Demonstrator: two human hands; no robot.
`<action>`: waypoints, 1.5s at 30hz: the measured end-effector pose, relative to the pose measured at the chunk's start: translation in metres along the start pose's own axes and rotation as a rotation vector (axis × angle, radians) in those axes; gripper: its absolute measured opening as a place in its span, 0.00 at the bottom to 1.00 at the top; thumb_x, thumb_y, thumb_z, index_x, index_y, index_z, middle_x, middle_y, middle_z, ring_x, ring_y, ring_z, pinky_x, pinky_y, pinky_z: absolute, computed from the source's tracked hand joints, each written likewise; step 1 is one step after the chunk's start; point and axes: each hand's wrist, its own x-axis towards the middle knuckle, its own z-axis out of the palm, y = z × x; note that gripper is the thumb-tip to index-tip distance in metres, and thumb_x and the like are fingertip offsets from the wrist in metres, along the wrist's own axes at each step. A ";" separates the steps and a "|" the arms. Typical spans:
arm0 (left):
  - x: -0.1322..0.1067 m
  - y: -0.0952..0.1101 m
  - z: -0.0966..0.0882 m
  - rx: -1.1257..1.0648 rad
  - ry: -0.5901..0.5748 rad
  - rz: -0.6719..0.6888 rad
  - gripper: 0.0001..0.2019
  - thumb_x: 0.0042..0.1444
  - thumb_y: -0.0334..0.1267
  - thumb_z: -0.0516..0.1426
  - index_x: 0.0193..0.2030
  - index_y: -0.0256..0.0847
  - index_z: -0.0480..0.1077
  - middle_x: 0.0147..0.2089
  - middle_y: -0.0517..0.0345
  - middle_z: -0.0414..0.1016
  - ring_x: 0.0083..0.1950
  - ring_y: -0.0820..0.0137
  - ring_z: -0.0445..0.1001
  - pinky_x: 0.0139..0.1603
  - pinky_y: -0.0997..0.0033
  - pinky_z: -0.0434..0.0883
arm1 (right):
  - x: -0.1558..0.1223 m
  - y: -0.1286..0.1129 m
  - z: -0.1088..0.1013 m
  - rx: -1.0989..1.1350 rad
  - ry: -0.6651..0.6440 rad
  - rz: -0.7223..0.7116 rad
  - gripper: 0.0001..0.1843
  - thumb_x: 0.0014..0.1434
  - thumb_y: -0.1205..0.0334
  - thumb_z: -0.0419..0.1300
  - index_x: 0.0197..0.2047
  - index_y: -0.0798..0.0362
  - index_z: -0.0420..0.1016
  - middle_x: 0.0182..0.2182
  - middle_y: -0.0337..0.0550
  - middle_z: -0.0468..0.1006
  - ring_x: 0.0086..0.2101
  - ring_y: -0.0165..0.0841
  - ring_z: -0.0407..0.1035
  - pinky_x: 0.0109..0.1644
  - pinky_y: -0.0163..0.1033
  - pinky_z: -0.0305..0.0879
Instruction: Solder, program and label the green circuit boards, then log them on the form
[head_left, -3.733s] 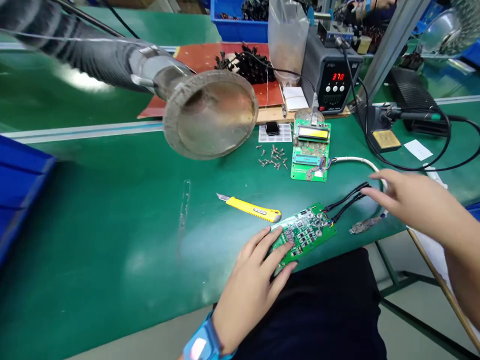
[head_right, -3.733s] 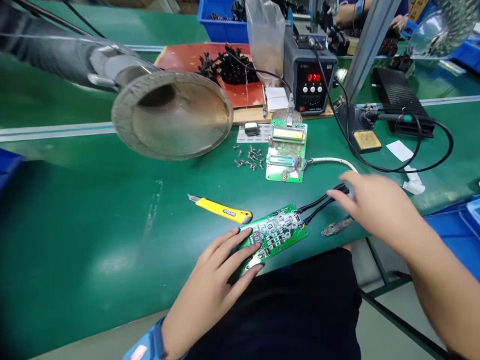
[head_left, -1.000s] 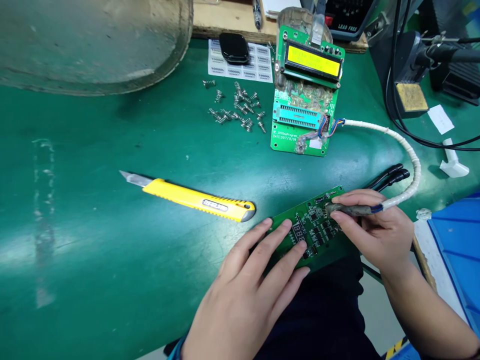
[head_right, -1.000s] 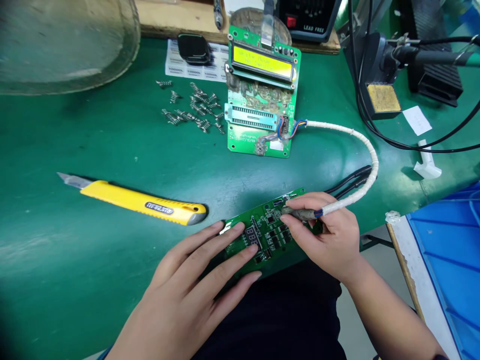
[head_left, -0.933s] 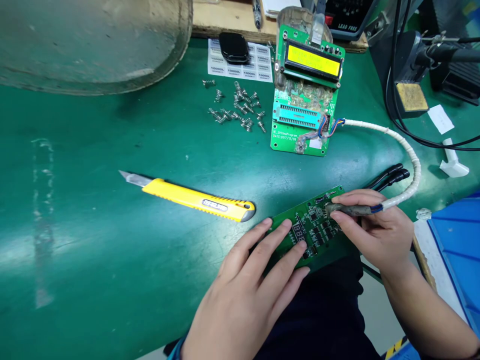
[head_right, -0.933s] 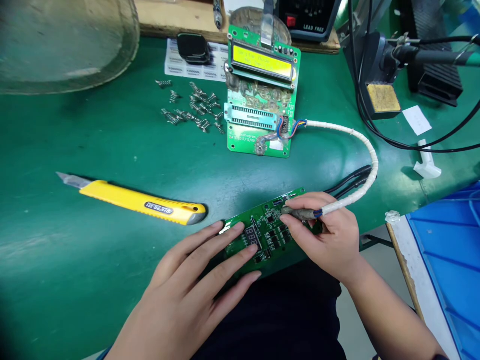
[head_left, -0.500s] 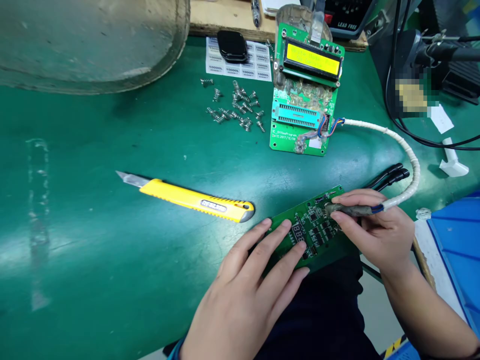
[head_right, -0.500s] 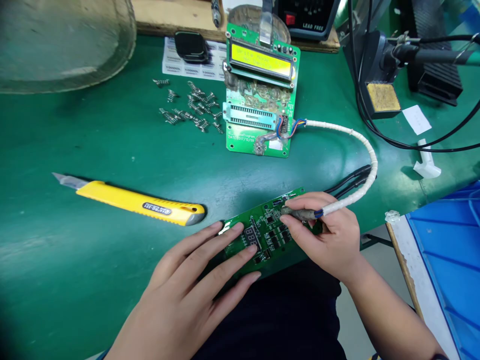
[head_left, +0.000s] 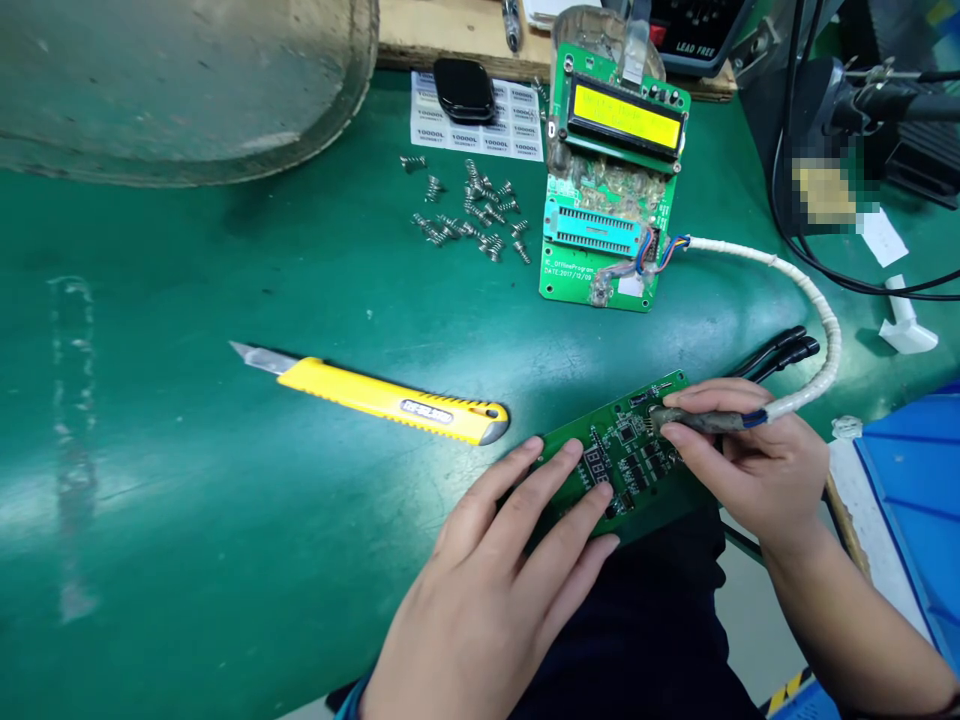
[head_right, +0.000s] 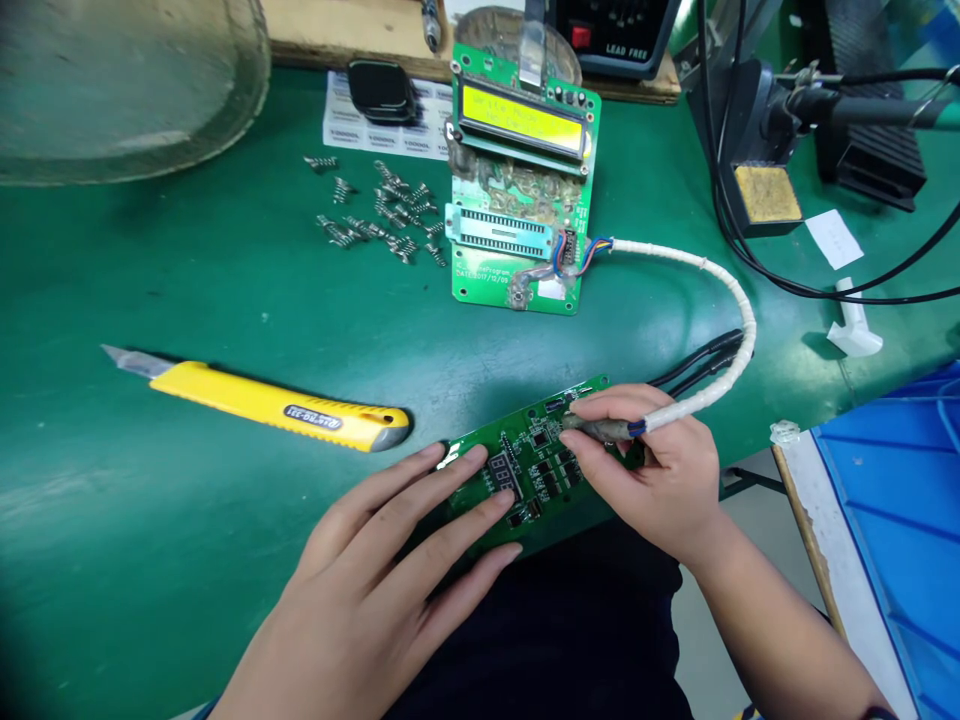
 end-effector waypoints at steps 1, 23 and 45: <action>0.000 0.000 0.000 0.000 0.000 -0.002 0.11 0.59 0.37 0.56 0.48 0.43 0.71 0.54 0.52 0.71 0.59 0.58 0.65 0.56 0.54 0.69 | 0.000 0.000 0.000 0.002 0.001 -0.003 0.10 0.51 0.70 0.65 0.38 0.51 0.74 0.33 0.40 0.79 0.35 0.33 0.74 0.37 0.40 0.74; 0.000 -0.001 0.002 0.006 0.018 0.004 0.12 0.59 0.36 0.56 0.49 0.43 0.71 0.54 0.52 0.72 0.58 0.58 0.66 0.54 0.54 0.71 | 0.008 -0.006 -0.004 -0.089 -0.134 0.097 0.07 0.55 0.62 0.62 0.39 0.51 0.76 0.35 0.41 0.80 0.33 0.32 0.75 0.32 0.35 0.72; -0.006 -0.014 0.001 0.119 0.003 0.116 0.16 0.56 0.38 0.58 0.52 0.47 0.70 0.56 0.54 0.71 0.58 0.59 0.67 0.49 0.59 0.76 | 0.006 -0.003 0.006 0.007 -0.045 0.076 0.06 0.53 0.67 0.61 0.36 0.52 0.76 0.32 0.41 0.79 0.29 0.30 0.74 0.29 0.31 0.71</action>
